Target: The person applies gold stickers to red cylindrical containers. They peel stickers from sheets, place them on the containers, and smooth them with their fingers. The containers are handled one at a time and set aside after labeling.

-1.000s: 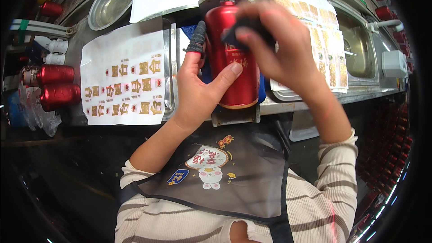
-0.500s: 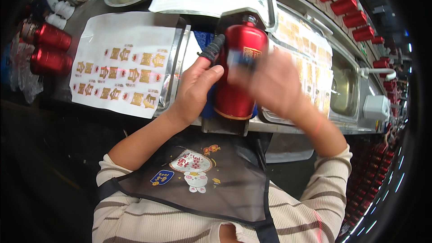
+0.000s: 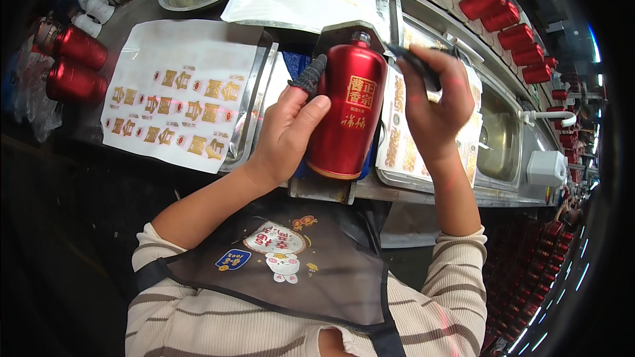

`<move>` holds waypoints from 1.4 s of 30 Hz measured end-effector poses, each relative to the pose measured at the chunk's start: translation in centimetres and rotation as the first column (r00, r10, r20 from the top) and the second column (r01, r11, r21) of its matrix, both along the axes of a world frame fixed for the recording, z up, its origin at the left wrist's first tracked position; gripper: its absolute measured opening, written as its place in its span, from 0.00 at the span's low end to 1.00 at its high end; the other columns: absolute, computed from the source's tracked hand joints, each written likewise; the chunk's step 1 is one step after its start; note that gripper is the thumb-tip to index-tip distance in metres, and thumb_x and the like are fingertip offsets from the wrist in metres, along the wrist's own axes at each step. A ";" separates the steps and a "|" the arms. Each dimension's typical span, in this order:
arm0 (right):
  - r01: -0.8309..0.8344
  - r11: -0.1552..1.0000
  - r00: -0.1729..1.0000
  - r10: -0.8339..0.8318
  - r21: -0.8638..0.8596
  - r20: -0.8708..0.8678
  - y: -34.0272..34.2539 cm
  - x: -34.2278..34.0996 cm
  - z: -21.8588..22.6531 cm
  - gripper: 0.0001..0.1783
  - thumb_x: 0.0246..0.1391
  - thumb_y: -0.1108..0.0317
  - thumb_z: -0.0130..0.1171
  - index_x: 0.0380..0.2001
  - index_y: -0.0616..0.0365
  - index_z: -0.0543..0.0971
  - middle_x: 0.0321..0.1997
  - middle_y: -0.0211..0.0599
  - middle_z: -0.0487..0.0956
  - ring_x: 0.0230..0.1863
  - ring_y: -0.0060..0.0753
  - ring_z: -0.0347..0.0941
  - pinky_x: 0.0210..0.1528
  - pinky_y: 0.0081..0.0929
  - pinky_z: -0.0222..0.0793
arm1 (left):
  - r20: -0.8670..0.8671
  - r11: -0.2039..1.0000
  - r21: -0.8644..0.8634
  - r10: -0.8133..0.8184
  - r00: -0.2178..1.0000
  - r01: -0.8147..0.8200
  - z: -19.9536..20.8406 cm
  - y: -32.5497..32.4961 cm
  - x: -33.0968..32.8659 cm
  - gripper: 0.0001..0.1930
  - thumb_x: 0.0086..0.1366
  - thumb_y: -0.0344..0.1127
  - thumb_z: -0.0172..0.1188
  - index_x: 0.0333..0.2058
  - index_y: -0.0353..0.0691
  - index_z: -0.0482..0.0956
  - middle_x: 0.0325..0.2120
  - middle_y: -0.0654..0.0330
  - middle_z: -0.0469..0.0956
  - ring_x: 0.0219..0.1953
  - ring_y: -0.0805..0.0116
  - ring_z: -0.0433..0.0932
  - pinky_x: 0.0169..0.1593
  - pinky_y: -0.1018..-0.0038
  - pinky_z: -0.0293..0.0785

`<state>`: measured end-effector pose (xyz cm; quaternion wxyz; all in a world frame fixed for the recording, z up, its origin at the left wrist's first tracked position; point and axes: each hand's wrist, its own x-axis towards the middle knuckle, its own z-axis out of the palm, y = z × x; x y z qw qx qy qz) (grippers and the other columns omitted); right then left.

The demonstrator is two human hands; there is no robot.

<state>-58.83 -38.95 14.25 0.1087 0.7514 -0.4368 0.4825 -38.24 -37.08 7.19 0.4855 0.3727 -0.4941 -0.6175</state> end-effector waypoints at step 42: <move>-0.538 0.609 0.480 -0.347 0.583 0.805 4.9 -4.5 -3.5 0.11 0.59 0.68 0.55 0.40 0.62 0.81 0.31 0.29 0.79 0.32 0.17 0.74 0.37 0.12 0.67 | 0.507 0.893 -0.307 -0.138 0.851 0.328 0.2 2.1 3.0 0.75 0.37 0.54 0.82 0.72 0.38 0.33 0.70 0.42 0.45 0.73 0.45 0.44 0.72 0.48 0.34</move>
